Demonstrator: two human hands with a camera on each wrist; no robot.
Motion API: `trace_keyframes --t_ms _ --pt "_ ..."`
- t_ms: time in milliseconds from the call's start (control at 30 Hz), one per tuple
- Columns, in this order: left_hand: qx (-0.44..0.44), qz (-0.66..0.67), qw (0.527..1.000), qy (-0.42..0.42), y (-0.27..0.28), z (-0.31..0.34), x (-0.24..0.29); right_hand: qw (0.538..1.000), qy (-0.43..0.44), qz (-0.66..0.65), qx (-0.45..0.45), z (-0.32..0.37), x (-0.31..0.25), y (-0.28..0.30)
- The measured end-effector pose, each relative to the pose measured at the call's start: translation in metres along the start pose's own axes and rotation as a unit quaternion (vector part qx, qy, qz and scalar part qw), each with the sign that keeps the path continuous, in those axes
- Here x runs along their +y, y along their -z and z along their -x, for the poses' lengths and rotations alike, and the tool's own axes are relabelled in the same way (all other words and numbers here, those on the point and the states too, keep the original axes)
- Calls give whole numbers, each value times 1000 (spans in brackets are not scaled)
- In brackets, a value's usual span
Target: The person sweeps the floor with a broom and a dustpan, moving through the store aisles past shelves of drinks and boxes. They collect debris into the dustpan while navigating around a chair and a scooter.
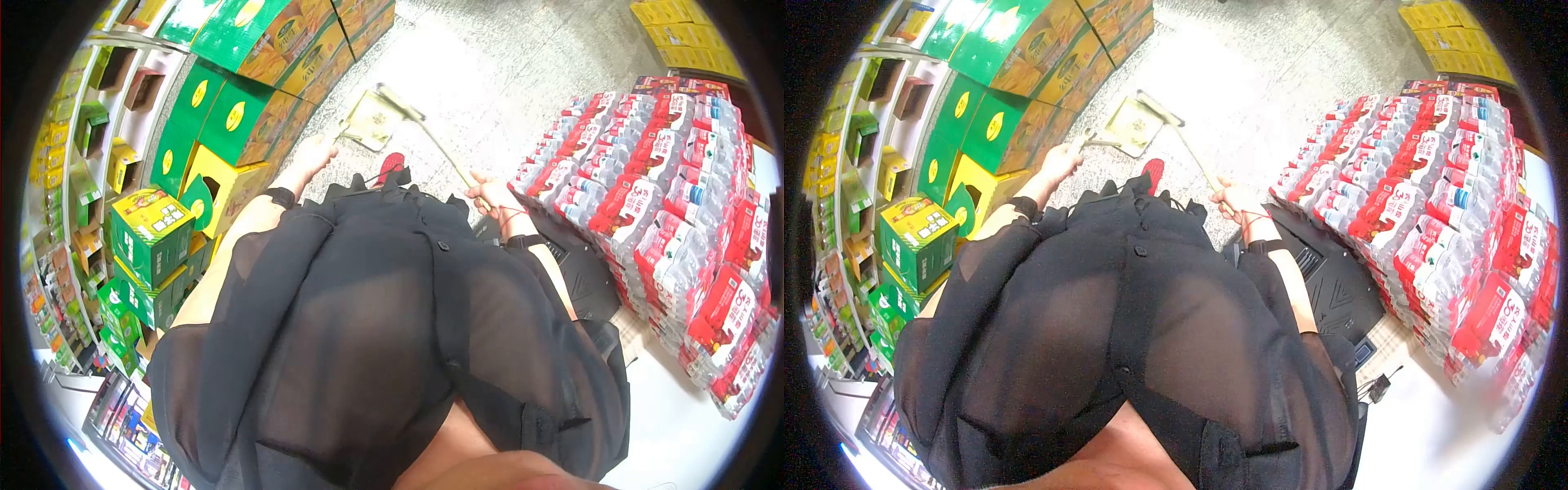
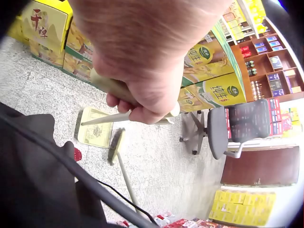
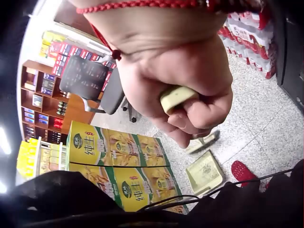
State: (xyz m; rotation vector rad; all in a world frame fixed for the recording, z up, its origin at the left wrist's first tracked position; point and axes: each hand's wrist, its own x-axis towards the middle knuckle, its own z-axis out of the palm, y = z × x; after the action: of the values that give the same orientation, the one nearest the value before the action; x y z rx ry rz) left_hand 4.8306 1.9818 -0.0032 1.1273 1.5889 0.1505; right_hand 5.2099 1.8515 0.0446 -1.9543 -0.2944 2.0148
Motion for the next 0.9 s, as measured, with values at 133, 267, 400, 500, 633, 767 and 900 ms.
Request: trace_keyframes --t_ms 133,267,400,500,633,767,900 --pt "-28 -17 999 11 4 -14 23 999 33 7 -42 8 -19 15" --pt "-34 -42 999 -7 13 -25 31 998 35 -56 -7 20 -21 49" --pt "-28 -28 999 21 18 -41 24 994 44 -89 45 18 -48 90" --pt "-12 -48 999 -17 20 -39 29 987 69 -137 57 -22 -66 119" --pt "10 1 1000 6 15 -45 33 978 100 -131 130 -81 -100 103" --pt "40 39 998 19 9 -47 52 991 75 -57 98 -107 -121 83" --pt "64 41 997 21 -13 -61 65 992 47 113 -2 -92 -128 81"
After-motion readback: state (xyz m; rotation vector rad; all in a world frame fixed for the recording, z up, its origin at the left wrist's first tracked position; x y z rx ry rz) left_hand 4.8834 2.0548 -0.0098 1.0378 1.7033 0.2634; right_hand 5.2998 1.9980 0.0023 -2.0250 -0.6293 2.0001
